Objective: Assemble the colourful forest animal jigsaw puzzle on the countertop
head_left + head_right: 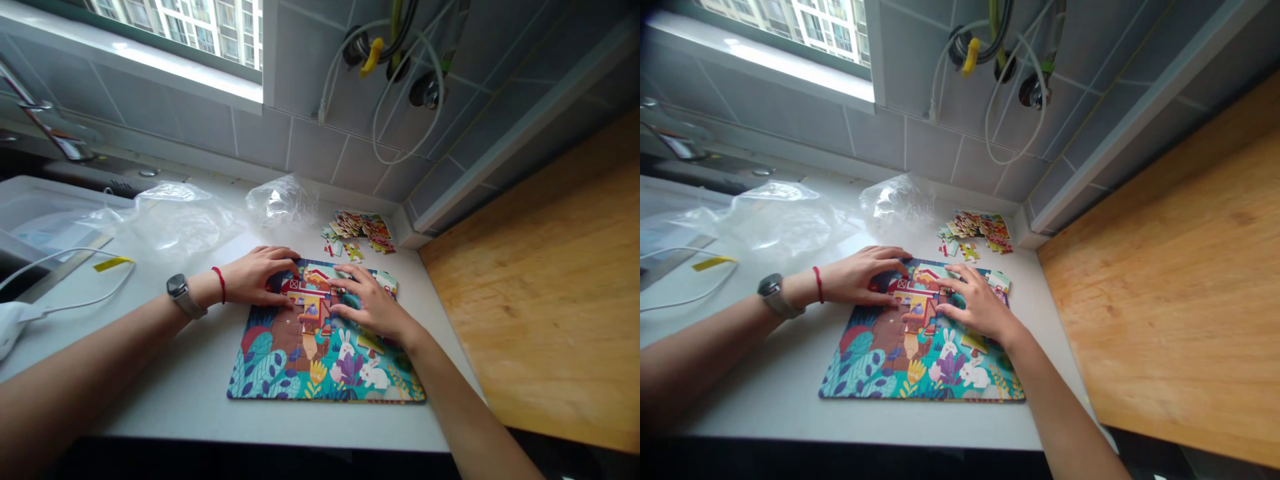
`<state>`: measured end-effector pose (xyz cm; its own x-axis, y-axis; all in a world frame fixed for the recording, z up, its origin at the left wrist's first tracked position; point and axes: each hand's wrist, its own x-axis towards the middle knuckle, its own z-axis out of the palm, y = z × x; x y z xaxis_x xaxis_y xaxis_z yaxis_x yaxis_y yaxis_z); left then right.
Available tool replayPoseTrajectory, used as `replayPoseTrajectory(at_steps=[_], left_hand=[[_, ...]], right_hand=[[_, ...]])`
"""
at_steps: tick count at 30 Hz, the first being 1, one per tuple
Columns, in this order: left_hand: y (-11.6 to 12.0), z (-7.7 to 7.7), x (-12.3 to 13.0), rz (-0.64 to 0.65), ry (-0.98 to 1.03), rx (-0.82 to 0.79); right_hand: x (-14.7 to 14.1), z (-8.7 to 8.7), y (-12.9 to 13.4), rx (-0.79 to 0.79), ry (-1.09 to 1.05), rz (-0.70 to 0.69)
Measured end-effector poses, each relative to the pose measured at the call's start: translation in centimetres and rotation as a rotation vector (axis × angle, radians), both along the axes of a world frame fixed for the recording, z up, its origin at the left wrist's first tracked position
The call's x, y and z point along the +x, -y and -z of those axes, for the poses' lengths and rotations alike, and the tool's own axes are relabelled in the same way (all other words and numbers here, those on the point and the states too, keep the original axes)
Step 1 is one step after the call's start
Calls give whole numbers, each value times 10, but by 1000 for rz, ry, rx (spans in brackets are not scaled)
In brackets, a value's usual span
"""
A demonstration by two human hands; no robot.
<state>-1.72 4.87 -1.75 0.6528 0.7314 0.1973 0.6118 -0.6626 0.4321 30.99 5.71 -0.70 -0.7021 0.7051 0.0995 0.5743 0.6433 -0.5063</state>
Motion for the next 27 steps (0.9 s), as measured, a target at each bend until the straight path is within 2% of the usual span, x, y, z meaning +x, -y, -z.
replayPoseTrajectory(at_steps=[7,12,19,22,25,27], left_hand=[[0,3,0,-10,-18,19],[-4,3,-2,-3,39,7],[-16,13,-5,-63,252,-33],[-17,17,-5,-68,274,-15],[-17,19,-4,-60,288,1],[-18,20,-4,-61,294,13]], right_hand=[[1,7,-3,-47,56,-4],[2,6,-5,-40,-38,29],[16,5,-18,13,-289,168],[24,6,-27,74,-340,290],[29,9,-39,89,-317,413],[30,10,-50,66,-246,437]])
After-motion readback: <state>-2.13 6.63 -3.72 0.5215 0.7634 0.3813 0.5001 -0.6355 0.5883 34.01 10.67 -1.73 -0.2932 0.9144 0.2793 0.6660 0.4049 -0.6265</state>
